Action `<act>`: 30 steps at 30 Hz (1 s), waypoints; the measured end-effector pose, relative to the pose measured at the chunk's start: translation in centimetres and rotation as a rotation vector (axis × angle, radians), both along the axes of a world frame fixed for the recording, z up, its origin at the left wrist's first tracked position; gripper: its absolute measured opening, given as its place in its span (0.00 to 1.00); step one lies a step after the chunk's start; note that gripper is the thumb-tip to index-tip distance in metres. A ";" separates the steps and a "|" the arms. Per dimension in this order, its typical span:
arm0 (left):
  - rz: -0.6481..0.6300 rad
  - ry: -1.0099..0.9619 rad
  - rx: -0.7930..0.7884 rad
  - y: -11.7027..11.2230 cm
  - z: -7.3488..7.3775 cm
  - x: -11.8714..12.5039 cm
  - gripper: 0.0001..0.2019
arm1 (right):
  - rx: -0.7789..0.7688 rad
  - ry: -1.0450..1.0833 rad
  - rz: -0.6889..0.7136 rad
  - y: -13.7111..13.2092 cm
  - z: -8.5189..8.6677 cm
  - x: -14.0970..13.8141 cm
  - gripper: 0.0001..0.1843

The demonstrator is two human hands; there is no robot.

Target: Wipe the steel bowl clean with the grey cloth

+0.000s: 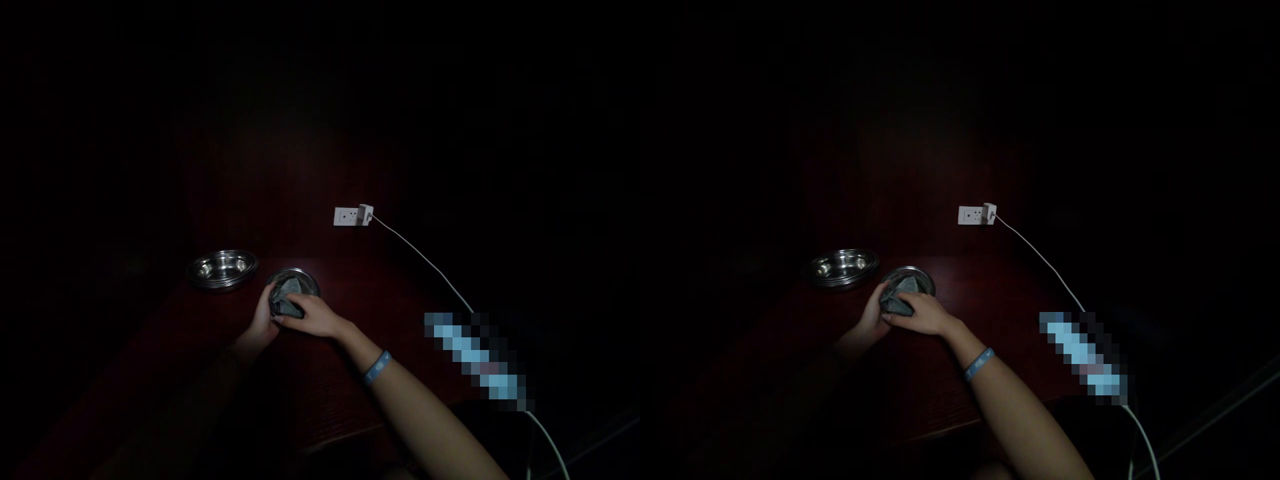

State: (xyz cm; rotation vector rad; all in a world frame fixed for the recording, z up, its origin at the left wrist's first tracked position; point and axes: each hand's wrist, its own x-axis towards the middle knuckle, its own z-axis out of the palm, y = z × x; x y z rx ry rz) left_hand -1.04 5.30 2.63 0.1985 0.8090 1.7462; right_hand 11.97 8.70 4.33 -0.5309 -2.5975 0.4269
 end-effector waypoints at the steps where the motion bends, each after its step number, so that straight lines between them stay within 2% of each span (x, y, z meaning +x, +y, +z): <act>1: 0.004 -0.005 0.008 0.0 0.0 -0.1 0.13 | -0.024 -0.002 0.001 0.0 0.3 0.1 0.19; 4: -0.005 -0.035 0.043 0.0 -0.2 -0.2 0.14 | -0.030 0.006 -0.013 0.2 0.9 0.4 0.16; 6: -0.023 -0.041 0.052 0.0 -0.2 -0.2 0.14 | 0.007 0.007 -0.054 0.5 1.1 0.6 0.17; 9: -0.045 -0.030 0.066 0.1 -0.4 0.0 0.14 | 0.120 -0.007 -0.134 1.2 1.1 1.0 0.23; 12: -0.052 -0.020 0.085 0.3 -0.6 0.1 0.14 | 0.240 -0.009 -0.168 1.9 0.9 1.3 0.24; 18: -0.115 -0.009 0.047 0.2 -0.4 -0.2 0.17 | 0.295 0.062 -0.100 2.2 0.6 1.3 0.14; 23: -0.122 -0.008 0.089 0.0 -0.2 -0.1 0.16 | 0.262 0.017 0.008 2.2 -0.2 1.0 0.20; 27: -0.125 -0.008 0.074 0.2 -0.5 -0.1 0.17 | 0.225 0.023 0.077 2.2 -0.7 0.9 0.18; 30: -0.118 -0.008 0.049 0.2 -0.5 -0.2 0.18 | 0.172 0.067 0.102 1.7 -0.3 0.7 0.16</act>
